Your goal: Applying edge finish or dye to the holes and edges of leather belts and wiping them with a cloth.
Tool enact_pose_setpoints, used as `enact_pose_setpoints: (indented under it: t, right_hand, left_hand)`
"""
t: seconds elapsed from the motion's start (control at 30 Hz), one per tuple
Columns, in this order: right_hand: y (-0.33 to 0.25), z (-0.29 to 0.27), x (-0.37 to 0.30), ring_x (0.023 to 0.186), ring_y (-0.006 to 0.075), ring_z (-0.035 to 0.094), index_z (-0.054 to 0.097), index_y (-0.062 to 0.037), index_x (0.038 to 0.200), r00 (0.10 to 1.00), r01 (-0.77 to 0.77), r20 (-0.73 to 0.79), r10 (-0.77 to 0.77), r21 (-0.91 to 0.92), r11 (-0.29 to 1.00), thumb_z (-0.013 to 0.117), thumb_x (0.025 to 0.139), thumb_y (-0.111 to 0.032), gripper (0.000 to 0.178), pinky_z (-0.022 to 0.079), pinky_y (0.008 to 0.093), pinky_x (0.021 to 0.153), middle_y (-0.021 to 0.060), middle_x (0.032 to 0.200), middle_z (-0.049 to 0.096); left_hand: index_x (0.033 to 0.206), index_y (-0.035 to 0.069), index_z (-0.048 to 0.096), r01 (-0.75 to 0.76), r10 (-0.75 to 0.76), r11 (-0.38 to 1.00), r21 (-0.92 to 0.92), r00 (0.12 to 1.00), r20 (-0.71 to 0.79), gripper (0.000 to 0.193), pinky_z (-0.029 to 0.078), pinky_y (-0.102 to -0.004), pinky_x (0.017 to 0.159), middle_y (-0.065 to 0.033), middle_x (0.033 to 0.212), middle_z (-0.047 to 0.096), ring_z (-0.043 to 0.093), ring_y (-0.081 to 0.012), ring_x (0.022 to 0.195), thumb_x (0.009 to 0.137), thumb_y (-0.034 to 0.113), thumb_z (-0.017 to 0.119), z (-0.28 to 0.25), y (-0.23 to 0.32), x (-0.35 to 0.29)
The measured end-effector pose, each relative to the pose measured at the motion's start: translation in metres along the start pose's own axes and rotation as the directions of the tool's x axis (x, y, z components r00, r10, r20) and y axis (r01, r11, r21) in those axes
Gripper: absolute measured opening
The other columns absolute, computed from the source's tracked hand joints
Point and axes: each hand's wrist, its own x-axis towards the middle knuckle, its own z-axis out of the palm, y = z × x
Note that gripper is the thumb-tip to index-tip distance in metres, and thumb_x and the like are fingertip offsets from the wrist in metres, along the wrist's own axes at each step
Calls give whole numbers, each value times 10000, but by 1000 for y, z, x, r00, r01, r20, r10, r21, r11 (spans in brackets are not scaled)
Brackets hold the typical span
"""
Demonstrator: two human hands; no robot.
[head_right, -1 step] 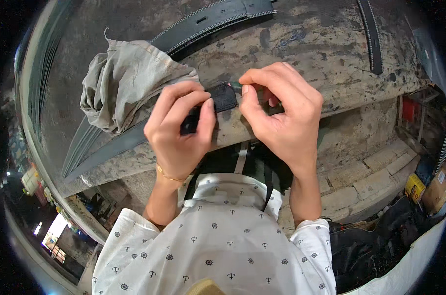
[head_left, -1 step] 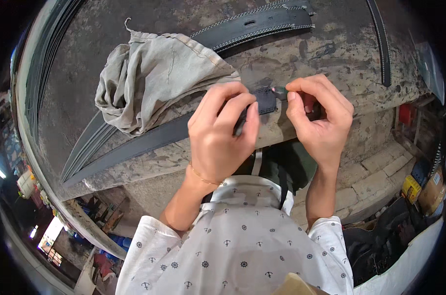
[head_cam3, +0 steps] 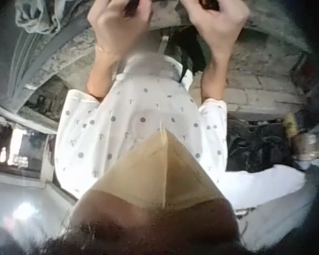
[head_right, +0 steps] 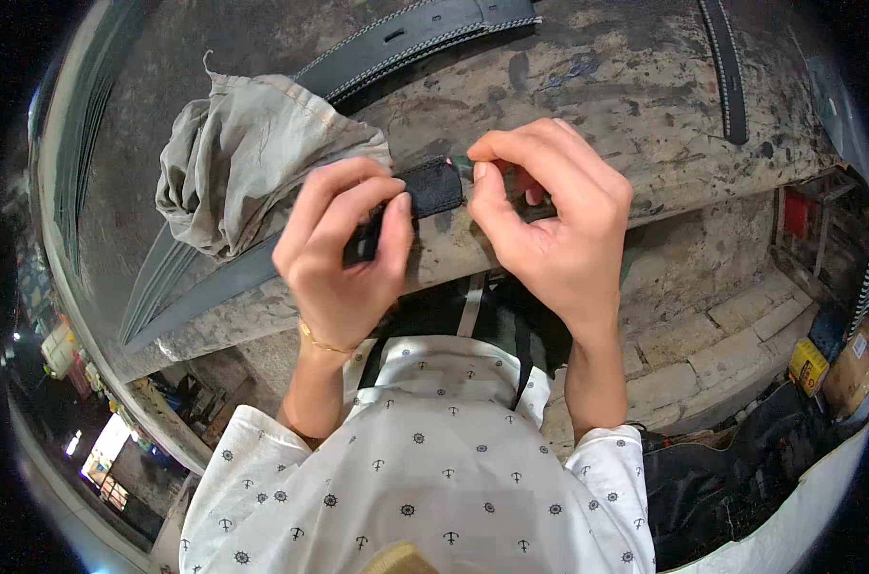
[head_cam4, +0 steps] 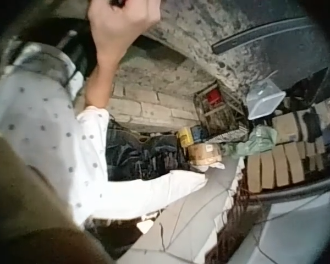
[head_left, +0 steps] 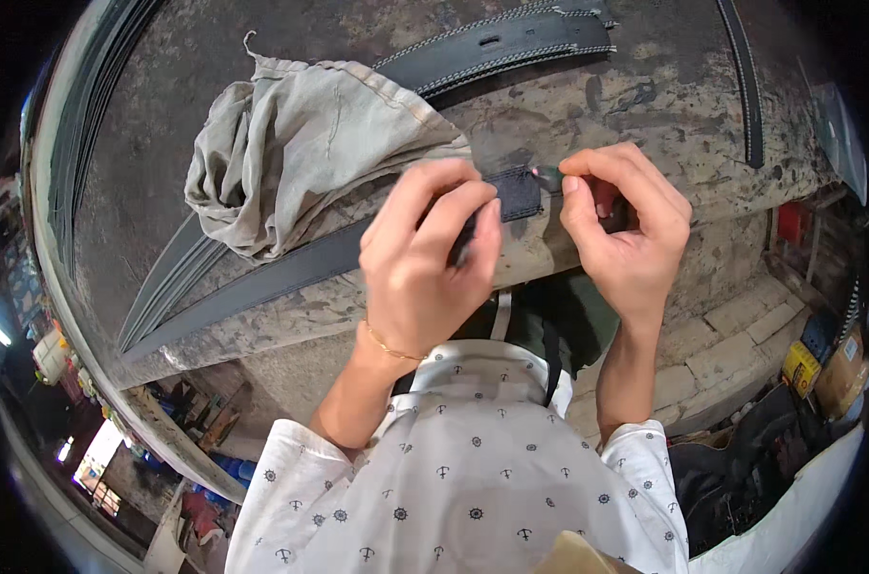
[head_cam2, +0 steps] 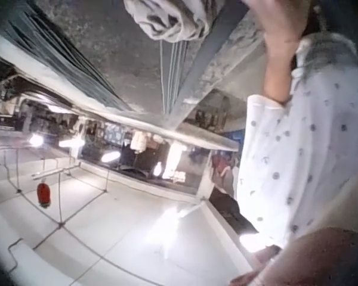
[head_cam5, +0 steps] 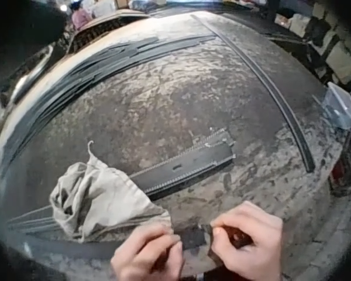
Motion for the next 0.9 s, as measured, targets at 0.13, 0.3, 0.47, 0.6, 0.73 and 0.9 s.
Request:
enact_pose_setpoints:
  t: [0.13,0.3,0.47,0.6,0.73,0.9]
  right_hand:
    - [0,1,0,598,126,526,692,-3,860,1000,25,-19,-25,-15,1000,703,777,27,89,403,262,533,49,751,642]
    - [1,4,1,595,123,508,702,-3,875,999,49,11,-49,-39,998,705,785,24,94,388,260,532,47,752,641]
    - [2,2,0,601,113,504,712,-7,889,999,50,23,-49,-49,998,709,794,21,99,385,252,542,39,751,639]
    - [5,3,-1,610,97,500,713,-4,889,1000,28,10,-28,52,998,712,801,19,92,383,246,552,28,755,643]
    - [1,5,-2,615,83,497,715,1,886,995,84,58,-80,-72,994,713,807,20,81,382,245,556,19,758,648]
    - [4,6,-4,610,85,490,715,-5,882,999,-8,-31,10,44,999,712,805,13,79,383,246,558,14,739,633]
  left_hand:
    - [949,8,744,-187,218,945,269,972,-90,201,524,-335,781,-120,1014,693,652,-251,896,759,-43,784,-40,-17,4]
    - [1088,77,739,50,120,782,621,966,-229,323,476,-431,926,-130,1183,638,560,-323,1138,778,123,819,-75,-56,12]
    - [1139,56,721,140,-12,787,601,977,-211,368,455,-456,994,-161,1223,629,574,-349,1162,823,214,826,-86,-84,2]
    - [1092,49,737,170,-53,864,474,967,-250,316,465,-431,978,-145,1218,635,591,-326,1137,837,214,827,-80,-89,-4]
    - [1068,49,743,163,-32,875,457,960,-279,283,478,-419,957,-119,1209,641,593,-316,1134,834,184,827,-76,-90,-7]
    - [1057,45,741,126,-1,898,421,959,-285,274,480,-417,951,-121,1199,641,593,-313,1128,833,177,826,-76,-95,-5]
